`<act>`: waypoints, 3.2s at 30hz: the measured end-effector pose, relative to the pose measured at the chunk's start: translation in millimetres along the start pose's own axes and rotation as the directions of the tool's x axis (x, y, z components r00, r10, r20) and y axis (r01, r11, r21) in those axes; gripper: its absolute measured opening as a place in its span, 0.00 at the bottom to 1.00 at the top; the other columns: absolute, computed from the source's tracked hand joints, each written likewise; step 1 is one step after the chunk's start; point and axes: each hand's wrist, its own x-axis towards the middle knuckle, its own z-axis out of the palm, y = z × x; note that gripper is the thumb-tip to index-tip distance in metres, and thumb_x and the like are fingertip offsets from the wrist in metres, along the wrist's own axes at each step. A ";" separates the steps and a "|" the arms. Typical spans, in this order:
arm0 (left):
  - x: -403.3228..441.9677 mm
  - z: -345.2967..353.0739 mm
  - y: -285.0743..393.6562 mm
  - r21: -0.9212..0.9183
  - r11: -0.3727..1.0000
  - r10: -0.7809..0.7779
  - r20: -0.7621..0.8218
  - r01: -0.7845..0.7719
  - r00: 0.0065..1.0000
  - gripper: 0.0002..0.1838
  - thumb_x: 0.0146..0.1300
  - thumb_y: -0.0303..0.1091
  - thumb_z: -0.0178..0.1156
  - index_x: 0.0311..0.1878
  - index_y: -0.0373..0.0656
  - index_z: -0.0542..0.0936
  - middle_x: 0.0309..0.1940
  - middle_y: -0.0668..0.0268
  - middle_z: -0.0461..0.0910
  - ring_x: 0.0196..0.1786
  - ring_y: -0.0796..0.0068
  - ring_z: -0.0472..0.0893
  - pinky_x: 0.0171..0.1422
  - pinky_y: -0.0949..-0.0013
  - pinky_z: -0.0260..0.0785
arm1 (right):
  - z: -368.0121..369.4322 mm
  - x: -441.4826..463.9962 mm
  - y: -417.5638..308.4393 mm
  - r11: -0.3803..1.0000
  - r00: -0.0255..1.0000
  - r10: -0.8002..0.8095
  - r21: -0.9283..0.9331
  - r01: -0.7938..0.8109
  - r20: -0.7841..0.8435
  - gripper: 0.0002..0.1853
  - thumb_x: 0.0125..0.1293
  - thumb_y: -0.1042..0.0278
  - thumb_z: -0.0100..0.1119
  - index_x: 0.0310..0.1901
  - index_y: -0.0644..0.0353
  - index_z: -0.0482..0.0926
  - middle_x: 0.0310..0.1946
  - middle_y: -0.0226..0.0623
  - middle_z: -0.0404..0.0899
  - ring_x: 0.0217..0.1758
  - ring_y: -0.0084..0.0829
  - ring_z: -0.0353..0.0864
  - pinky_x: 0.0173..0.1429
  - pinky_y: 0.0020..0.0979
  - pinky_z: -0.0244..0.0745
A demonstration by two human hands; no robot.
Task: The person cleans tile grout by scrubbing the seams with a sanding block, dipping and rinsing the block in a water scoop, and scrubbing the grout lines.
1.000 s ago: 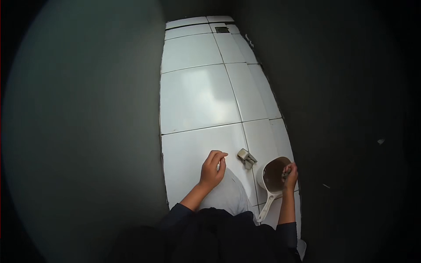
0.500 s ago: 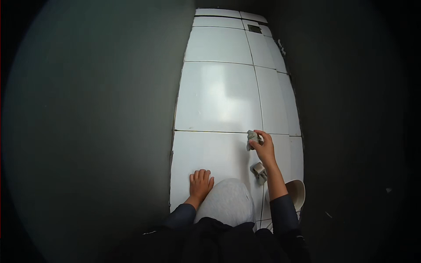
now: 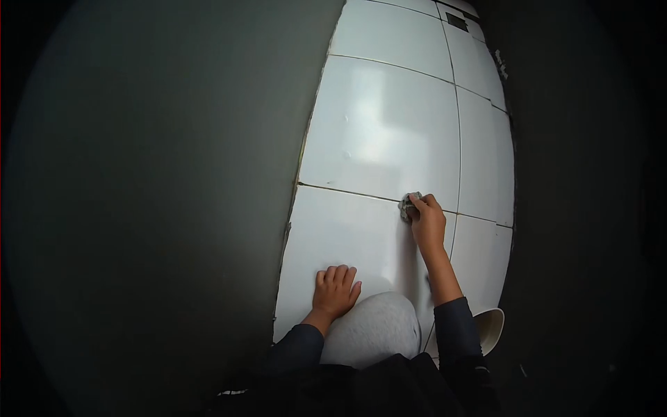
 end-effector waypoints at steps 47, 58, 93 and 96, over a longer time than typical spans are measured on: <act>-5.9 15.5 -3.4 0.062 0.994 -0.095 0.194 0.085 0.976 0.22 0.63 0.50 0.53 0.54 0.46 0.74 0.52 0.66 0.73 0.57 0.65 0.69 0.61 0.54 0.56 | 112.9 -27.4 -152.9 0.710 0.641 -0.703 0.254 0.657 0.308 0.07 0.51 0.77 0.58 0.31 0.54 0.83 0.33 0.30 0.81 0.39 0.38 0.78 0.42 0.35 0.78; -2.0 4.1 -1.1 0.003 1.000 -0.002 -0.017 0.002 1.000 0.18 0.60 0.47 0.58 0.49 0.48 0.76 0.44 0.67 0.71 0.49 0.67 0.69 0.51 0.59 0.59 | 65.6 15.4 -129.1 0.295 0.339 -0.569 0.572 -0.766 0.749 0.13 0.55 0.74 0.48 0.42 0.56 0.75 0.40 0.29 0.77 0.38 0.22 0.76 0.42 0.24 0.74; 17.5 -68.1 196.9 -0.762 0.559 0.561 0.058 -0.326 0.826 0.09 0.67 0.31 0.54 0.47 0.38 0.75 0.40 0.60 0.75 0.43 0.67 0.78 0.48 0.66 0.70 | -149.8 -253.4 88.8 0.961 0.862 0.230 0.245 -0.128 -0.452 0.12 0.54 0.82 0.60 0.42 0.61 0.81 0.41 0.44 0.80 0.44 0.43 0.82 0.51 0.36 0.79; -4.2 -44.3 204.8 -0.823 0.496 0.568 0.067 -0.276 0.820 0.08 0.65 0.28 0.55 0.46 0.38 0.75 0.38 0.58 0.74 0.41 0.62 0.78 0.46 0.64 0.70 | -128.6 -251.4 96.1 0.950 0.904 0.313 0.107 -0.295 -0.292 0.12 0.57 0.74 0.59 0.44 0.56 0.83 0.44 0.47 0.80 0.45 0.50 0.80 0.51 0.44 0.76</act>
